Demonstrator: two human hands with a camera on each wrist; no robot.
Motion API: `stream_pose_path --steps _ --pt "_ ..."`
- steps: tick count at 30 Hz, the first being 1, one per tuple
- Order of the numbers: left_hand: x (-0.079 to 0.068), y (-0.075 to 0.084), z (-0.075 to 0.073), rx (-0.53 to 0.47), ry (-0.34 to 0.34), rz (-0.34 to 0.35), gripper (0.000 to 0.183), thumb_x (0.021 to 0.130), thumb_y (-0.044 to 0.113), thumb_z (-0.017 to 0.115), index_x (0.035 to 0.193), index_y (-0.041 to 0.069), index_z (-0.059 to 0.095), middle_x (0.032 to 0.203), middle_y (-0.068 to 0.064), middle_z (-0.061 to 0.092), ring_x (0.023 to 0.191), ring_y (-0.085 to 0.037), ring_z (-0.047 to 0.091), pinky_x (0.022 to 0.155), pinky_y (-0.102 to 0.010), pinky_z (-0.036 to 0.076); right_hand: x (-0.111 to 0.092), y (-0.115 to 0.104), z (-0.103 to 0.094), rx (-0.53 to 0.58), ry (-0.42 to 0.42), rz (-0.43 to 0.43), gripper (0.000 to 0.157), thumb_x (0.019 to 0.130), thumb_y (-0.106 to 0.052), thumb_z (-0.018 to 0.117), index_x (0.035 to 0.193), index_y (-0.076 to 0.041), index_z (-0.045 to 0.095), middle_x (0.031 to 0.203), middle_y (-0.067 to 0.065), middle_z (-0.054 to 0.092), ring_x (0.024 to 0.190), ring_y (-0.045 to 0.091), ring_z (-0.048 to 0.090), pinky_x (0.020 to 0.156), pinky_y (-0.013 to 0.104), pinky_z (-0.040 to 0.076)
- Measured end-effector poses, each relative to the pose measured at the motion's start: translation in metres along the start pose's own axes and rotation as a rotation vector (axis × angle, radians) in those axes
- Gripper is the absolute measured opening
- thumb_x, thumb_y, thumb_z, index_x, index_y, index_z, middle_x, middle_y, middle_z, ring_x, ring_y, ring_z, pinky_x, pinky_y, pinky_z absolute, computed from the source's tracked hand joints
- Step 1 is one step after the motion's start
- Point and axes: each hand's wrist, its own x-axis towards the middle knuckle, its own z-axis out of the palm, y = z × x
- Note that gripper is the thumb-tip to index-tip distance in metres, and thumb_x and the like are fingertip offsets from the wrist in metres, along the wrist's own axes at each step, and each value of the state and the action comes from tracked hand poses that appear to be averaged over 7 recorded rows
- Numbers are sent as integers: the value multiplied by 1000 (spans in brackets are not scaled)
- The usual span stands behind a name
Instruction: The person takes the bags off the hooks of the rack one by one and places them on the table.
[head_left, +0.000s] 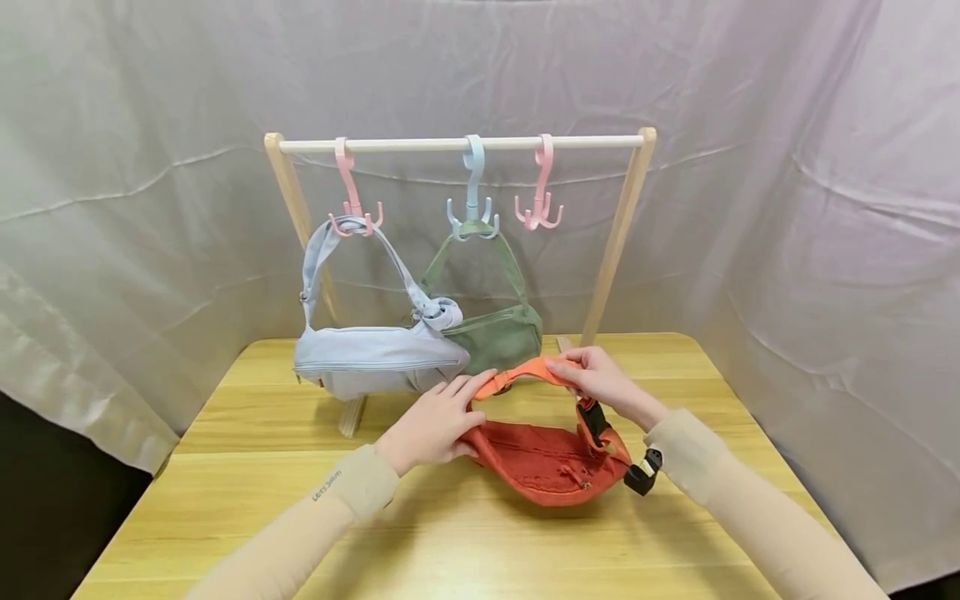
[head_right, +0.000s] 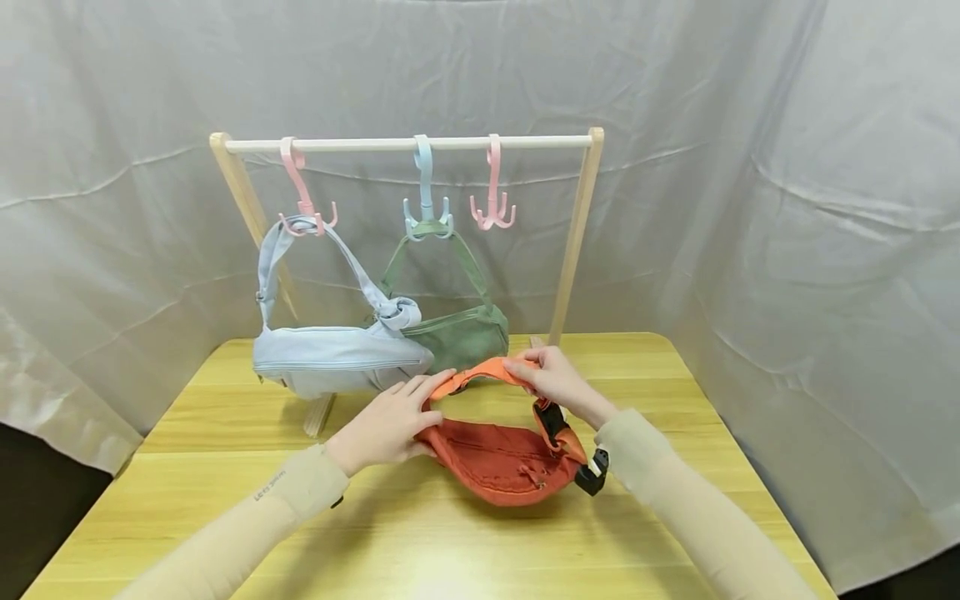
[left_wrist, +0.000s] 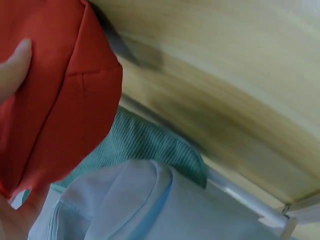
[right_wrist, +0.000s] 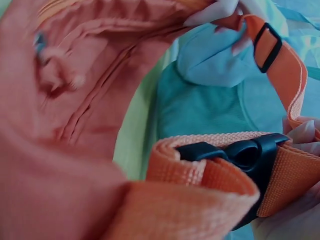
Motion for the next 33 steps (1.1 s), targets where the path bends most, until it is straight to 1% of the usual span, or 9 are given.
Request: stream_pose_path --steps 3,6,12,16,19,24,26,28,33 --pt "-1 2 4 17 45 -2 38 71 53 86 89 25 67 157 -15 42 128 -27 54 87 -36 52 -1 3 3 -72 28 -26 30 101 -24 61 94 5 65 56 -6 45 48 4 41 48 22 36" --pt "-1 4 7 23 65 -2 37 72 51 86 84 24 65 154 -14 46 126 -26 56 88 -35 53 -3 8 6 -155 72 -71 27 100 -24 64 94 2 68 56 -6 47 48 4 42 49 23 37" --pt "-1 6 10 -1 99 1 32 78 48 83 80 23 64 150 -13 50 125 -27 57 91 -35 54 -8 19 9 -278 164 -162 18 96 -23 69 99 -5 69 60 -3 55 50 3 44 52 23 40" --pt "0 6 9 -67 137 -1 31 81 43 83 77 22 62 148 -8 53 125 -25 55 92 -34 54 -15 26 8 -327 151 -221 18 96 -18 70 107 -4 65 65 -2 55 52 4 46 54 24 41" --pt "2 6 9 -120 169 4 31 80 38 85 76 20 60 140 -3 57 125 -24 54 95 -35 53 -20 31 6 -360 136 -264 22 94 -15 71 112 -4 63 71 0 60 57 3 49 59 24 44" --pt "3 6 10 -165 207 -4 34 79 35 85 73 19 56 124 2 64 119 -21 56 100 -33 51 -28 36 2 -389 110 -302 28 91 -13 74 116 -5 63 90 4 71 77 7 64 72 26 55" --pt "4 6 11 -179 232 -8 37 79 35 85 71 19 53 118 2 66 116 -21 57 101 -32 50 -31 39 0 -391 99 -311 29 90 -10 75 116 -4 63 94 6 72 84 9 66 77 28 57" --pt "4 6 11 -196 255 -17 39 79 37 85 70 19 52 113 3 67 113 -20 58 100 -31 50 -34 41 -2 -385 91 -307 29 89 -7 75 116 -4 63 93 6 71 85 10 67 79 28 58" --pt "6 8 12 -253 308 -72 39 80 42 84 71 18 54 104 5 66 107 -18 59 94 -30 51 -45 48 -9 -357 69 -262 25 91 -5 72 115 -3 65 94 5 71 87 9 67 79 24 57"
